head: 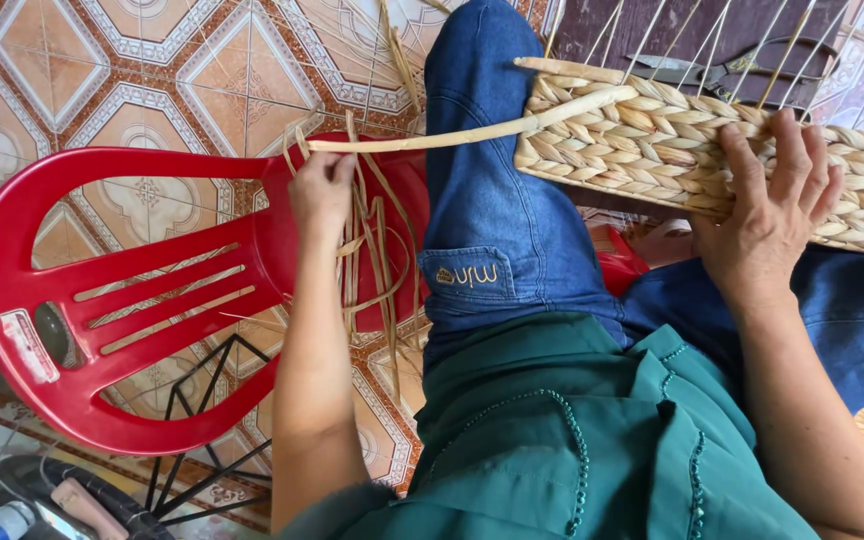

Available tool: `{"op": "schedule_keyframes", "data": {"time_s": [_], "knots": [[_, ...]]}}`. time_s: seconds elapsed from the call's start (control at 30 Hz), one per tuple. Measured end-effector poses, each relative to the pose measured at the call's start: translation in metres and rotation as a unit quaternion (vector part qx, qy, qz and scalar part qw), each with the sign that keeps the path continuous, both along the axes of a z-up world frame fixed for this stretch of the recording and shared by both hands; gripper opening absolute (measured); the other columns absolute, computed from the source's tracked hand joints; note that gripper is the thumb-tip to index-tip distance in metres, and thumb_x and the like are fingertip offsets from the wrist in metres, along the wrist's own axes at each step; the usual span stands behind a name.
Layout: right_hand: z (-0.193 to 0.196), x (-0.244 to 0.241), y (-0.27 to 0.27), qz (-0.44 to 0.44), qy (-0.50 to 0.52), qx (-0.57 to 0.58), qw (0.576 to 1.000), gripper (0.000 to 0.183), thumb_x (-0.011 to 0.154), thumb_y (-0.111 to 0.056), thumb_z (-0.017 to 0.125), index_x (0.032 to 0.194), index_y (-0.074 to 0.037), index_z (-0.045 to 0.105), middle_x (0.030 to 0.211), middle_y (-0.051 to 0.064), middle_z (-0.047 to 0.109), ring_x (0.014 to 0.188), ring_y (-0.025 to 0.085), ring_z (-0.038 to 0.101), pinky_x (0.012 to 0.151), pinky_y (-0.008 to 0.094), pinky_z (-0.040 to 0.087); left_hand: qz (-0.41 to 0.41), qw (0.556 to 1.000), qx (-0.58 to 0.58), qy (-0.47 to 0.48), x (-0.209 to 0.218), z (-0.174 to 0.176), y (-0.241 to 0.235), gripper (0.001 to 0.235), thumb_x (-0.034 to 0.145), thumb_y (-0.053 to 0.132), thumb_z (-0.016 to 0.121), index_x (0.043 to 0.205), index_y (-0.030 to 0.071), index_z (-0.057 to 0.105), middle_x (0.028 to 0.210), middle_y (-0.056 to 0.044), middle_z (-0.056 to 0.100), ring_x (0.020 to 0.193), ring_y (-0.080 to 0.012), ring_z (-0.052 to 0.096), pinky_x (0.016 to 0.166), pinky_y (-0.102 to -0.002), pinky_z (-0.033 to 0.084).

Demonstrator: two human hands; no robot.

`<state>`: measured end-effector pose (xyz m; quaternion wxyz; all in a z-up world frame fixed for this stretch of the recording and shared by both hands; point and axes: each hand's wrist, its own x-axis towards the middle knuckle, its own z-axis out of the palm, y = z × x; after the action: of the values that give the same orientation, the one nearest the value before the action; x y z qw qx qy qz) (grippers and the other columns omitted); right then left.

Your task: The person sits on a red plastic chair with a woven water hyacinth basket on their lap, weaving thin plant strands over and under the upright stakes to build up the basket rim. They pull strands tight, tuck ends, and reach to a nearby chair for more weaving material as they work around the edge.

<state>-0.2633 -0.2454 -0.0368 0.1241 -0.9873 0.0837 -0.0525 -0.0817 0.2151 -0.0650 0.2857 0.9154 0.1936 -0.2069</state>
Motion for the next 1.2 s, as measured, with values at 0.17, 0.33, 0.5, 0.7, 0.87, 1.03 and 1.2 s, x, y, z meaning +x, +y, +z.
{"op": "schedule_keyframes", "data": {"time_s": [0.17, 0.33, 0.5, 0.7, 0.87, 1.03, 1.2], "knots": [[-0.004, -0.001, 0.000, 0.000, -0.001, -0.006, 1.000, 0.075, 0.084, -0.013, 0.087, 0.151, -0.022, 0.054, 0.165, 0.009, 0.034, 0.161, 0.034, 0.026, 0.130, 0.054, 0.017, -0.080, 0.947, 0.150, -0.271, 0.004, -0.100, 0.014, 0.049, 0.083, 0.046, 0.085, 0.093, 0.003, 0.066, 0.089, -0.014, 0.070, 0.075, -0.0172, 0.060, 0.057, -0.036, 0.053], [-0.002, -0.001, 0.000, 0.000, -0.002, -0.006, 1.000, 0.074, 0.084, -0.014, 0.087, 0.151, -0.022, 0.055, 0.165, 0.009, 0.034, 0.161, 0.033, 0.027, 0.130, 0.054, 0.018, 0.028, 0.994, 0.074, -0.080, 0.016, -0.043, -0.013, 0.030, 0.088, 0.032, 0.076, 0.095, 0.006, 0.062, 0.089, -0.010, 0.069, 0.066, -0.0167, 0.062, 0.056, -0.031, 0.050], [-0.004, 0.000, 0.000, -0.001, -0.005, -0.001, 1.000, 0.072, 0.084, -0.013, 0.083, 0.150, -0.022, 0.056, 0.165, 0.008, 0.034, 0.161, 0.033, 0.028, 0.130, 0.053, 0.018, 0.141, 0.984, -0.101, -0.048, 0.014, -0.039, 0.033, 0.009, 0.095, 0.016, 0.068, 0.096, 0.008, 0.064, 0.091, -0.008, 0.069, 0.071, -0.0154, 0.060, 0.057, -0.027, 0.047], [-0.016, -0.005, -0.007, 0.002, 0.000, -0.009, 1.000, 0.073, 0.084, -0.012, 0.081, 0.152, -0.022, 0.056, 0.167, 0.009, 0.034, 0.159, 0.034, 0.027, 0.131, 0.054, 0.016, 0.192, 0.936, -0.262, -0.140, 0.006, -0.012, 0.088, 0.008, 0.089, 0.010, 0.069, 0.096, 0.012, 0.072, 0.092, -0.002, 0.077, 0.084, -0.0074, 0.074, 0.075, -0.016, 0.064], [-0.009, -0.003, -0.004, 0.002, 0.000, -0.005, 1.000, 0.072, 0.085, -0.012, 0.081, 0.151, -0.021, 0.055, 0.167, 0.009, 0.034, 0.157, 0.034, 0.026, 0.132, 0.054, 0.015, 0.207, 0.918, -0.275, -0.198, 0.014, 0.003, 0.122, 0.007, 0.097, 0.010, 0.072, 0.100, 0.016, 0.072, 0.097, 0.002, 0.077, 0.090, -0.0098, 0.067, 0.067, -0.022, 0.051], [-0.009, -0.004, -0.005, -0.001, 0.004, -0.002, 1.000, 0.073, 0.085, -0.012, 0.081, 0.152, -0.022, 0.054, 0.167, 0.008, 0.033, 0.158, 0.033, 0.025, 0.132, 0.054, 0.015, 0.177, 0.826, -0.402, -0.354, 0.029, 0.054, 0.122, 0.013, 0.101, 0.007, 0.065, 0.114, 0.007, 0.065, 0.113, -0.011, 0.075, 0.108, -0.0205, 0.076, 0.097, -0.037, 0.064], [0.005, 0.000, -0.001, 0.007, 0.009, -0.003, 1.000, 0.076, 0.084, -0.013, 0.082, 0.153, -0.020, 0.053, 0.167, 0.009, 0.032, 0.160, 0.034, 0.024, 0.131, 0.054, 0.015, 0.147, 0.770, -0.435, -0.442, 0.034, 0.120, 0.116, 0.013, 0.104, 0.008, 0.061, 0.116, 0.003, 0.060, 0.111, -0.019, 0.074, 0.106, -0.0263, 0.078, 0.098, -0.043, 0.065]]}}
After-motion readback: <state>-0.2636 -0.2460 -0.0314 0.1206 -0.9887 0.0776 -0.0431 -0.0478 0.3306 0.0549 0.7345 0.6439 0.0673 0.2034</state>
